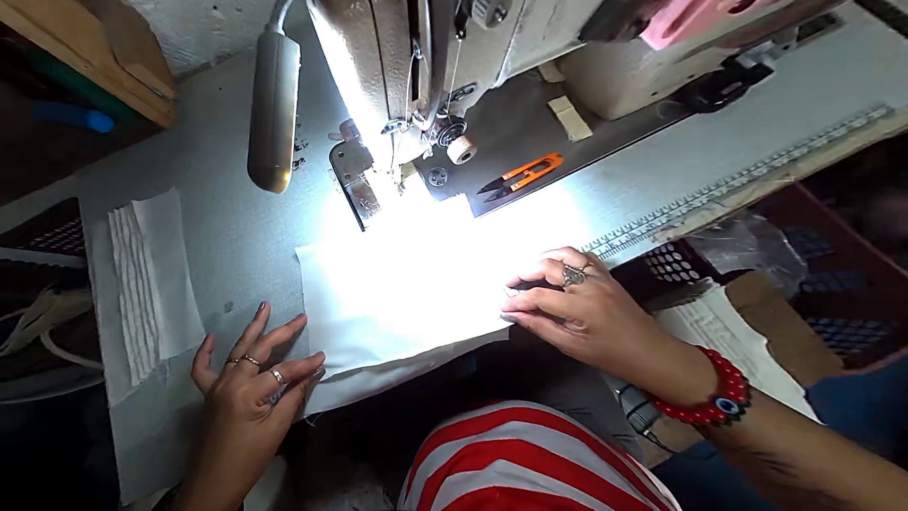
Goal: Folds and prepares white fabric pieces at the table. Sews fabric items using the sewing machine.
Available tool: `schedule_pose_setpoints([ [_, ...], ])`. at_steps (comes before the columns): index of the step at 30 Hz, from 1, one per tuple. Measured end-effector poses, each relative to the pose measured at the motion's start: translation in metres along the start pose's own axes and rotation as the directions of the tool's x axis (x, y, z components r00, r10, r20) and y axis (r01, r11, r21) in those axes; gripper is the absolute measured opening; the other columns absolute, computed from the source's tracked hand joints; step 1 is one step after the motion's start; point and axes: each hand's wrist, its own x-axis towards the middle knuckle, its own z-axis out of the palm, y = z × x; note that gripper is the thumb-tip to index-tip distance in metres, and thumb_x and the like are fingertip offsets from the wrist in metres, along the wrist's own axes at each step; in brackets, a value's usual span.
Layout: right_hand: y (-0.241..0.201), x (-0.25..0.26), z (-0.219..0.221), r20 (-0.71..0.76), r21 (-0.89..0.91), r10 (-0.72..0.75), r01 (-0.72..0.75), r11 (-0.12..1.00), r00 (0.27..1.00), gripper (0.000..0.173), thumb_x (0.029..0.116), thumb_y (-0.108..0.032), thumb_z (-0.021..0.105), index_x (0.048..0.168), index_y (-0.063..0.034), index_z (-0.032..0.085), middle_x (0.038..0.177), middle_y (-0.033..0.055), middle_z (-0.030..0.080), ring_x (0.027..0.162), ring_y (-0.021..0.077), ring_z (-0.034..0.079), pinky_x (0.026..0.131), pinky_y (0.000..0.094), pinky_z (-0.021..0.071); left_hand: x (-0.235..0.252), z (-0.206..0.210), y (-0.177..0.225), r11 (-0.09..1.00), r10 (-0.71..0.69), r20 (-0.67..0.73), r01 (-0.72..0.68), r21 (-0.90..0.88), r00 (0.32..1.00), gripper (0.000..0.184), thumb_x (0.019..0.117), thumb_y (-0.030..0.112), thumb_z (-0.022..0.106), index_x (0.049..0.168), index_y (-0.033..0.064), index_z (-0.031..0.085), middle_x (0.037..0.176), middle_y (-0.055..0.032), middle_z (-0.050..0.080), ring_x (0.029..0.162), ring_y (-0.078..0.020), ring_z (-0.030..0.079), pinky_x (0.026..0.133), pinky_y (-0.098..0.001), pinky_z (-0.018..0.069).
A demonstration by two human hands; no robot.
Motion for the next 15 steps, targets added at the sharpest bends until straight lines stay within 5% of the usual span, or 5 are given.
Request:
schedule_pose_setpoints([
  [3, -0.014, -0.006, 0.000, 0.024, -0.049, -0.093, 0.094, 0.994, 0.995, 0.023, 0.1004, -0.031, 0.056, 0.093, -0.0190, 0.074, 0.108, 0.0033, 0.072, 0.104, 0.0234, 0.063, 0.091, 0.0457, 0.0447, -0.004, -0.001, 0.006, 0.996, -0.044, -0.040, 0.040, -0.078, 0.998, 0.023, 0.0941, 0.039, 0.061, 0.090, 0.0231, 0.077, 0.134, -0.0013, 0.069, 0.147, -0.0222, 0.043, 0.119, -0.0667, 0.0074],
  [6, -0.049, -0.021, -0.007, 0.164, 0.209, -0.179, 0.143, 0.967, 0.970, 0.018, 0.0978, -0.033, 0.056, 0.089, -0.0199, 0.066, 0.106, -0.0012, 0.070, 0.101, 0.0161, 0.063, 0.082, 0.0361, 0.0488, 0.013, -0.022, 0.013, 0.963, -0.042, -0.069, 0.022, -0.267, 0.997, 0.018, 0.0968, 0.040, 0.057, 0.097, 0.0241, 0.065, 0.115, 0.0078, 0.074, 0.127, -0.0091, 0.061, 0.122, -0.0531, 0.0288],
  [8, -0.059, -0.013, -0.011, 0.237, 0.373, -0.186, 0.087, 0.924, 0.954, 0.020, 0.1004, -0.035, 0.058, 0.096, -0.0181, 0.068, 0.106, -0.0014, 0.072, 0.101, 0.0123, 0.066, 0.082, 0.0317, 0.0543, 0.040, -0.030, 0.026, 0.959, 0.039, -0.033, -0.047, -0.280, 0.999, 0.023, 0.0995, 0.042, 0.056, 0.100, 0.0211, 0.067, 0.098, 0.0103, 0.072, 0.107, -0.0012, 0.066, 0.112, -0.0388, 0.0437],
  [12, -0.058, 0.054, 0.007, 0.167, 0.536, 0.000, -0.091, 0.839, 0.986, 0.040, 0.1039, -0.043, 0.056, 0.121, -0.0102, 0.071, 0.108, -0.0019, 0.073, 0.091, -0.0002, 0.066, 0.079, 0.0185, 0.0549, 0.114, 0.007, 0.054, 0.803, 0.242, 0.103, -0.140, -0.579, 0.965, 0.009, 0.0924, 0.011, 0.064, 0.092, 0.0042, 0.071, 0.084, 0.0022, 0.069, 0.077, 0.0012, 0.063, 0.072, -0.0182, 0.0548],
  [15, -0.050, 0.090, 0.026, 0.191, 0.708, 0.174, -0.258, 0.658, 0.966, 0.019, 0.0999, -0.024, 0.065, 0.106, -0.0074, 0.072, 0.089, -0.0058, 0.071, 0.077, -0.0044, 0.064, 0.070, 0.0134, 0.0537, 0.139, 0.024, 0.068, 0.661, 0.211, 0.169, -0.014, -0.750, 0.963, 0.009, 0.0919, 0.010, 0.072, 0.099, 0.0040, 0.072, 0.092, 0.0014, 0.072, 0.084, -0.0023, 0.067, 0.077, -0.0214, 0.0570],
])
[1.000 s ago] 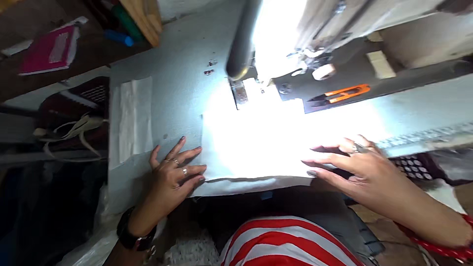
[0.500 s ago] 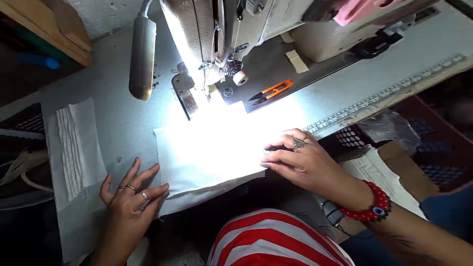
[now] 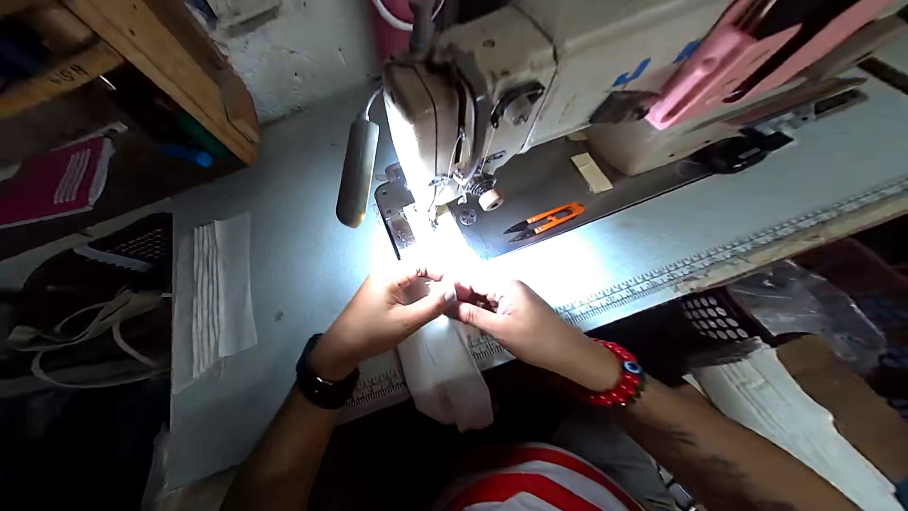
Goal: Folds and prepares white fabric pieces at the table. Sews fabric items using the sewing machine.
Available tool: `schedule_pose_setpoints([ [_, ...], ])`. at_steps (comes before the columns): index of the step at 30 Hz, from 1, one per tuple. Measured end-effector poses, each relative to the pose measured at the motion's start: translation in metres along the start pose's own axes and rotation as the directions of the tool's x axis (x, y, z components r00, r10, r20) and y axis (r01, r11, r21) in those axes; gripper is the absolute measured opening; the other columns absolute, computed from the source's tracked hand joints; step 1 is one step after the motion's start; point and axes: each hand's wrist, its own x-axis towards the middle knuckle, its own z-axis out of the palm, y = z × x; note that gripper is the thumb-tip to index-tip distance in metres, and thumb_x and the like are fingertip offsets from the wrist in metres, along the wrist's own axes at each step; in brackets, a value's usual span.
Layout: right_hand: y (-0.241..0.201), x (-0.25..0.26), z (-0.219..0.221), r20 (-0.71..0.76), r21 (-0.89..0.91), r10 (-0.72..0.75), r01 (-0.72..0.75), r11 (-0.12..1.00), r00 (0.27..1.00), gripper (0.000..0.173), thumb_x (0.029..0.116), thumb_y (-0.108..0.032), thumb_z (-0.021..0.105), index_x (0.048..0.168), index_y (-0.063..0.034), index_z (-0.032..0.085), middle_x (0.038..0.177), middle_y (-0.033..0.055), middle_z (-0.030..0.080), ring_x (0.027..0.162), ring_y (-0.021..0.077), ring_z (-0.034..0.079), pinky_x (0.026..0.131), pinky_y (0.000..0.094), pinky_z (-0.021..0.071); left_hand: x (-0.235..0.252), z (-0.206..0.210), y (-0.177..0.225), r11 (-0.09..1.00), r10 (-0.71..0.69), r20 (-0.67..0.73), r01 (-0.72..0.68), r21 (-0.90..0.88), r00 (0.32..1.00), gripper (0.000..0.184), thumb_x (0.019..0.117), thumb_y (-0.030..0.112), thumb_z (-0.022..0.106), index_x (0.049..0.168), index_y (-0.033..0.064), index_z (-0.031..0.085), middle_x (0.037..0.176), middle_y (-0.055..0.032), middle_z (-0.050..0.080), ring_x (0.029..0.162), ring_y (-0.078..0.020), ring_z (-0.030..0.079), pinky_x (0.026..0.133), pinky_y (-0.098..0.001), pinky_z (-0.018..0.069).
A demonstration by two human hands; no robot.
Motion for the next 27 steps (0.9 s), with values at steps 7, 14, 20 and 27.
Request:
schedule_pose_setpoints([
  [7, 0.005, 0.007, -0.006, -0.080, 0.090, 0.033, -0.026, 0.996, 0.996, 0.013, 0.0994, -0.021, 0.066, 0.094, -0.0099, 0.070, 0.077, -0.0090, 0.065, 0.062, -0.0057, 0.056, 0.054, 0.0106, 0.0466, -0.009, -0.004, -0.013, 0.999, 0.038, -0.160, -0.043, -0.024, 0.986, 0.021, 0.0876, 0.010, 0.077, 0.105, 0.0017, 0.068, 0.097, 0.0009, 0.071, 0.093, -0.0051, 0.067, 0.087, -0.0249, 0.0571],
  [14, 0.003, 0.007, -0.007, -0.144, 0.054, -0.004, 0.012, 0.998, 0.990, 0.017, 0.1008, -0.019, 0.061, 0.090, -0.0090, 0.070, 0.071, -0.0098, 0.062, 0.057, -0.0072, 0.054, 0.052, 0.0094, 0.0459, -0.008, 0.000, -0.016, 0.995, 0.065, -0.230, -0.080, -0.056, 0.971, 0.006, 0.0885, 0.008, 0.076, 0.089, 0.0071, 0.071, 0.087, 0.0044, 0.071, 0.086, -0.0034, 0.067, 0.082, -0.0232, 0.0573],
  [20, 0.002, 0.005, -0.005, -0.156, -0.007, -0.047, 0.047, 0.999, 0.987, 0.020, 0.1002, -0.027, 0.065, 0.095, -0.0096, 0.072, 0.075, -0.0097, 0.064, 0.060, -0.0077, 0.054, 0.055, 0.0092, 0.0466, -0.006, 0.001, -0.016, 0.998, 0.043, -0.248, -0.053, -0.033, 0.968, 0.007, 0.0881, 0.010, 0.077, 0.089, 0.0060, 0.071, 0.085, 0.0041, 0.071, 0.083, -0.0022, 0.066, 0.079, -0.0212, 0.0561],
  [27, 0.009, 0.005, -0.003, -0.240, 0.050, -0.036, 0.050, 0.998, 0.970, 0.018, 0.0983, -0.013, 0.057, 0.082, -0.0115, 0.066, 0.065, -0.0112, 0.058, 0.055, -0.0071, 0.052, 0.052, 0.0102, 0.0449, -0.008, -0.004, -0.015, 0.999, 0.026, -0.250, -0.035, -0.032, 0.968, 0.011, 0.0867, 0.011, 0.079, 0.081, 0.0113, 0.069, 0.083, 0.0060, 0.069, 0.083, -0.0028, 0.066, 0.079, -0.0223, 0.0564],
])
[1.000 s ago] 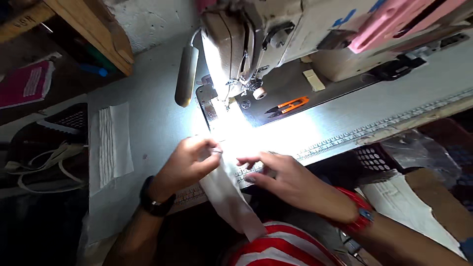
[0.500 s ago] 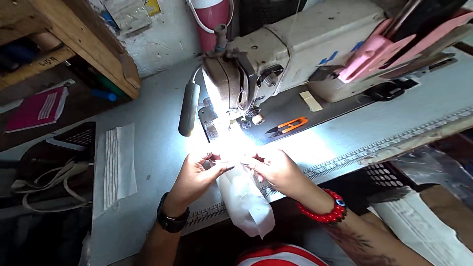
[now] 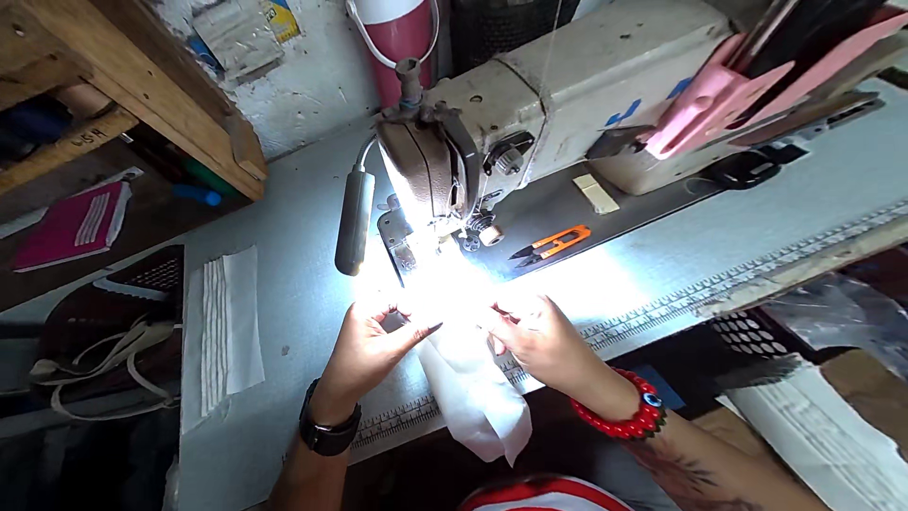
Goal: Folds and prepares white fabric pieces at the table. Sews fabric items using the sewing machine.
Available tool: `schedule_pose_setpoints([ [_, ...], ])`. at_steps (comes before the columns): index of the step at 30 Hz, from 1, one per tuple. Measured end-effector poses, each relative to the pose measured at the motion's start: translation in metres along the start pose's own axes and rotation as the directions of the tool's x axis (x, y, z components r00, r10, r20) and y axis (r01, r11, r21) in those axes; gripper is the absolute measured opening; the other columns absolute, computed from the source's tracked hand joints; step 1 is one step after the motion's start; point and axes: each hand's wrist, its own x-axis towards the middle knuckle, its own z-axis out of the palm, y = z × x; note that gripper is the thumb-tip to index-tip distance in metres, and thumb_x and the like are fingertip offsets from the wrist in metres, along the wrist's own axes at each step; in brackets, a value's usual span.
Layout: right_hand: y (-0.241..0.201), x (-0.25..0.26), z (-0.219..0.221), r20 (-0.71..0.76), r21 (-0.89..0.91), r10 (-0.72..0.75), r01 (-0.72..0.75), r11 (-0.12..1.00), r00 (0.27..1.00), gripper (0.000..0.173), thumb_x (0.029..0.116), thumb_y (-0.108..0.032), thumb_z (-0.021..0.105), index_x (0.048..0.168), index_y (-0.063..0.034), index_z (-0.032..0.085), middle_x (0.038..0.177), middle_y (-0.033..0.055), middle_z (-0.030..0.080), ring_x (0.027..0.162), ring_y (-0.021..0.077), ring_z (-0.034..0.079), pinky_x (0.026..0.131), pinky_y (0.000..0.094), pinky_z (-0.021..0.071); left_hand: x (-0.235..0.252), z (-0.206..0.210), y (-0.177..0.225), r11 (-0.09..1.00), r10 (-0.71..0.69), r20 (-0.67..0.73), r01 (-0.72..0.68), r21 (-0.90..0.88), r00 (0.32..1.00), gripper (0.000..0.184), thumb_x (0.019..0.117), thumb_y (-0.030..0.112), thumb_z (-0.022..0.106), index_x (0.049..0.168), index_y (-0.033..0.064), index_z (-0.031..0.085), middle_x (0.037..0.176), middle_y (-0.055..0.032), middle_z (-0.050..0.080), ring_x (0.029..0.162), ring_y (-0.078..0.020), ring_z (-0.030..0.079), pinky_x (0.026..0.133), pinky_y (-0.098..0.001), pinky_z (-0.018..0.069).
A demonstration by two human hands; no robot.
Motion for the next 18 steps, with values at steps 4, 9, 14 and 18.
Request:
schedule_pose_setpoints([
  [4, 0.003, -0.001, 0.001, 0.022, -0.032, -0.043, 0.043, 0.999, 0.999, 0.020, 0.0996, -0.015, 0.057, 0.083, -0.0093, 0.067, 0.068, -0.0099, 0.058, 0.058, -0.0077, 0.053, 0.054, 0.0093, 0.0455, 0.003, 0.003, 0.003, 0.999, -0.047, 0.046, 0.047, -0.016, 0.998, 0.035, 0.0831, 0.020, 0.083, 0.109, 0.0039, 0.067, 0.098, 0.0059, 0.070, 0.095, -0.0021, 0.066, 0.088, -0.0215, 0.0552],
  [9, -0.006, -0.003, 0.003, 0.041, -0.047, -0.071, 0.073, 0.996, 0.997, 0.022, 0.1015, -0.021, 0.059, 0.085, -0.0093, 0.069, 0.070, -0.0108, 0.059, 0.060, -0.0102, 0.052, 0.055, 0.0076, 0.0446, 0.006, 0.014, 0.005, 0.998, -0.052, 0.055, 0.053, -0.026, 0.997, 0.006, 0.0875, 0.011, 0.078, 0.088, 0.0069, 0.074, 0.084, 0.0058, 0.072, 0.079, 0.0003, 0.067, 0.075, -0.0198, 0.0572],
  [14, -0.007, -0.006, -0.005, 0.207, -0.049, 0.019, -0.009, 0.999, 0.978, 0.016, 0.0996, -0.026, 0.065, 0.095, -0.0108, 0.070, 0.079, -0.0090, 0.065, 0.067, -0.0078, 0.057, 0.060, 0.0086, 0.0473, 0.009, 0.009, 0.006, 0.987, -0.163, 0.045, 0.163, 0.004, 0.986, 0.006, 0.0876, 0.012, 0.078, 0.084, 0.0094, 0.074, 0.077, 0.0082, 0.069, 0.071, 0.0023, 0.063, 0.068, -0.0170, 0.0530],
  [18, -0.009, -0.008, -0.014, 0.256, -0.048, 0.154, -0.147, 0.988, 0.954, 0.011, 0.0998, -0.020, 0.063, 0.097, -0.0106, 0.067, 0.072, -0.0089, 0.060, 0.054, -0.0060, 0.053, 0.048, 0.0106, 0.0440, 0.018, 0.010, 0.009, 0.950, -0.303, 0.054, 0.297, 0.102, 0.951, 0.007, 0.0879, 0.015, 0.077, 0.084, 0.0101, 0.073, 0.074, 0.0089, 0.067, 0.069, 0.0031, 0.060, 0.066, -0.0171, 0.0509],
])
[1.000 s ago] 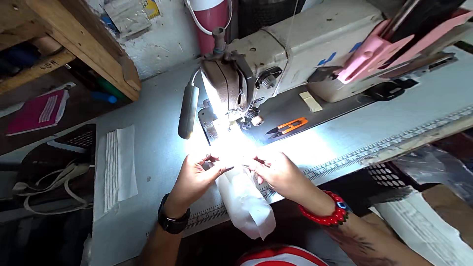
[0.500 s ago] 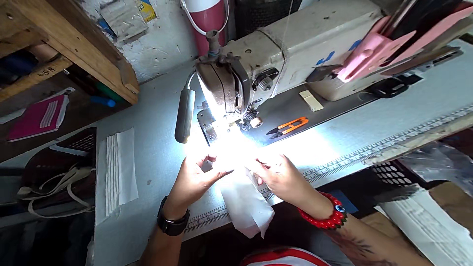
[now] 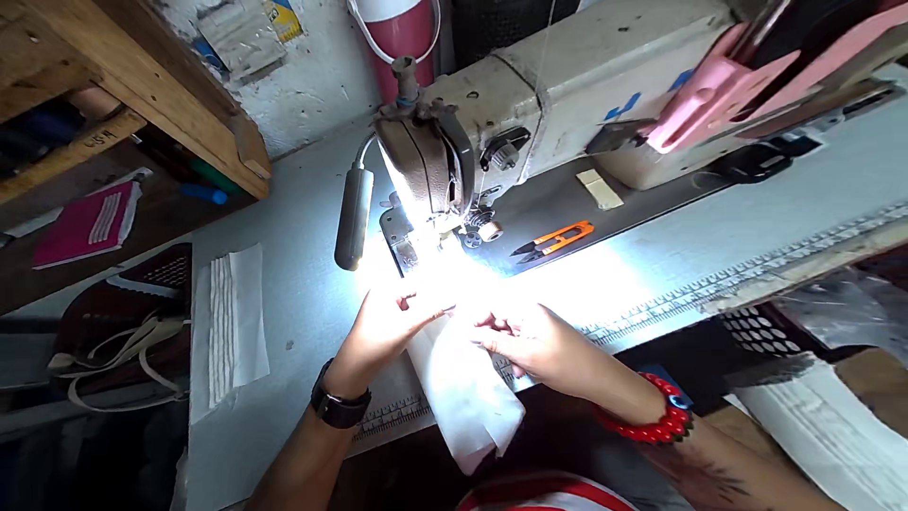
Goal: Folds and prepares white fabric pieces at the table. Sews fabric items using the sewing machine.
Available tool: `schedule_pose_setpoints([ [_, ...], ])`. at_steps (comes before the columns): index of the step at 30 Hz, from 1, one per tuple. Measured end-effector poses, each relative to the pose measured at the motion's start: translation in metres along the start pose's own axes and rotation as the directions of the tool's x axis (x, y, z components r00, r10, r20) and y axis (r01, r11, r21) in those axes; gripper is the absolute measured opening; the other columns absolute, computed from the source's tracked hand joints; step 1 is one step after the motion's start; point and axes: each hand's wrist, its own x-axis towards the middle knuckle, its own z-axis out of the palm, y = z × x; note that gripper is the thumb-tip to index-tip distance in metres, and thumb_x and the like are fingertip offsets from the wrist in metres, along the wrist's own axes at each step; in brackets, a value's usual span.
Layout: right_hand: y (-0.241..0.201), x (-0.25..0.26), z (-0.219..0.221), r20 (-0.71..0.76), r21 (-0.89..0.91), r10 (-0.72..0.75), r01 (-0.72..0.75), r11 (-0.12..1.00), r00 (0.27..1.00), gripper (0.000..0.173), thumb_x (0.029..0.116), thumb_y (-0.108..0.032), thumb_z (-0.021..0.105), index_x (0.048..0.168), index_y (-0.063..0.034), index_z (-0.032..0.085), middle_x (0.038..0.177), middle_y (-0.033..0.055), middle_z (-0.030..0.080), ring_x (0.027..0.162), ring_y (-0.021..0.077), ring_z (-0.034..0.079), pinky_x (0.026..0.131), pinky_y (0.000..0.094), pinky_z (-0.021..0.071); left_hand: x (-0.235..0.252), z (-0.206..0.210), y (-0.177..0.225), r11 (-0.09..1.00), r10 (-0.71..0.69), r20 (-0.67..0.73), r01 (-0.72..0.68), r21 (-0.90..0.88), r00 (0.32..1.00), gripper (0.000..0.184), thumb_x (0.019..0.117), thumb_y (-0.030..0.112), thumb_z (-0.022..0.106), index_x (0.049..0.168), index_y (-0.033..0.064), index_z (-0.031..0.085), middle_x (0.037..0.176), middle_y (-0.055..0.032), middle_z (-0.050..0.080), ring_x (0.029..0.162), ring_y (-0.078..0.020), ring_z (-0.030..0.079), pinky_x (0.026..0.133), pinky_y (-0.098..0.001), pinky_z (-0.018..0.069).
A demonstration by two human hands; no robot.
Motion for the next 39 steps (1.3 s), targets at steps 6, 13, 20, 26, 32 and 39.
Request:
schedule_pose_setpoints([
  [6, -0.002, 0.003, -0.004, -0.042, -0.350, 0.064, -0.074, 0.934, 0.997, 0.016, 0.0974, -0.015, 0.055, 0.100, -0.0056, 0.068, 0.070, -0.0010, 0.060, 0.056, 0.0031, 0.057, 0.053, 0.0210, 0.0501, 0.026, 0.014, -0.011, 0.895, 0.014, -0.060, 0.014, 0.447, 0.998, 0.016, 0.0908, 0.027, 0.072, 0.086, 0.0114, 0.072, 0.074, 0.0029, 0.064, 0.069, -0.0078, 0.060, 0.065, -0.0321, 0.0505],
  [13, 0.015, -0.009, 0.007, -0.030, -0.832, -0.334, 0.162, 0.531, 0.942, 0.029, 0.0997, -0.027, 0.052, 0.104, -0.0166, 0.080, 0.075, 0.0027, 0.069, 0.064, 0.0200, 0.067, 0.050, 0.0381, 0.0522, 0.003, 0.032, -0.030, 0.479, 0.477, 0.124, -0.376, 0.793, 0.870, 0.023, 0.1021, 0.028, 0.057, 0.107, 0.0252, 0.078, 0.106, 0.0014, 0.071, 0.106, -0.0207, 0.062, 0.094, -0.0512, 0.0399],
  [20, 0.017, -0.006, 0.001, 0.006, -0.909, -0.371, 0.159, 0.385, 0.929, 0.033, 0.0969, -0.032, 0.051, 0.086, -0.0146, 0.076, 0.066, 0.0033, 0.061, 0.056, 0.0208, 0.062, 0.042, 0.0358, 0.0424, -0.003, 0.019, -0.044, 0.426, 0.384, 0.186, -0.352, 0.833, 0.905, 0.032, 0.1030, 0.039, 0.048, 0.124, 0.0363, 0.072, 0.131, -0.0014, 0.067, 0.121, -0.0242, 0.058, 0.098, -0.0552, 0.0327],
  [26, 0.014, 0.014, -0.004, -0.047, -0.898, -0.370, 0.123, 0.423, 0.928, 0.027, 0.0914, -0.024, 0.053, 0.090, -0.0095, 0.076, 0.086, 0.0102, 0.072, 0.067, 0.0259, 0.069, 0.051, 0.0417, 0.0532, 0.016, 0.013, -0.046, 0.444, 0.365, 0.146, -0.310, 0.841, 0.919, 0.033, 0.1025, 0.037, 0.046, 0.116, 0.0319, 0.075, 0.130, -0.0035, 0.066, 0.126, -0.0284, 0.054, 0.098, -0.0571, 0.0311],
  [32, 0.009, 0.008, 0.002, -0.141, -0.856, -0.264, 0.016, 0.516, 0.954, 0.038, 0.0929, -0.036, 0.053, 0.104, -0.0083, 0.075, 0.091, 0.0089, 0.074, 0.070, 0.0245, 0.070, 0.055, 0.0424, 0.0541, 0.013, 0.006, -0.039, 0.600, 0.391, 0.068, -0.310, 0.737, 0.918, 0.024, 0.1011, 0.039, 0.057, 0.104, 0.0293, 0.079, 0.106, -0.0007, 0.067, 0.103, -0.0173, 0.059, 0.093, -0.0469, 0.0359],
  [39, 0.010, -0.008, 0.009, -0.137, -0.807, -0.242, 0.033, 0.589, 0.961, 0.037, 0.0986, -0.043, 0.053, 0.101, -0.0139, 0.076, 0.094, 0.0077, 0.074, 0.079, 0.0250, 0.071, 0.061, 0.0451, 0.0555, 0.022, -0.011, -0.010, 0.728, -0.013, 0.097, -0.057, 0.684, 0.995, 0.035, 0.0903, 0.035, 0.075, 0.111, 0.0075, 0.067, 0.101, -0.0094, 0.064, 0.085, -0.0229, 0.064, 0.072, -0.0448, 0.0536],
])
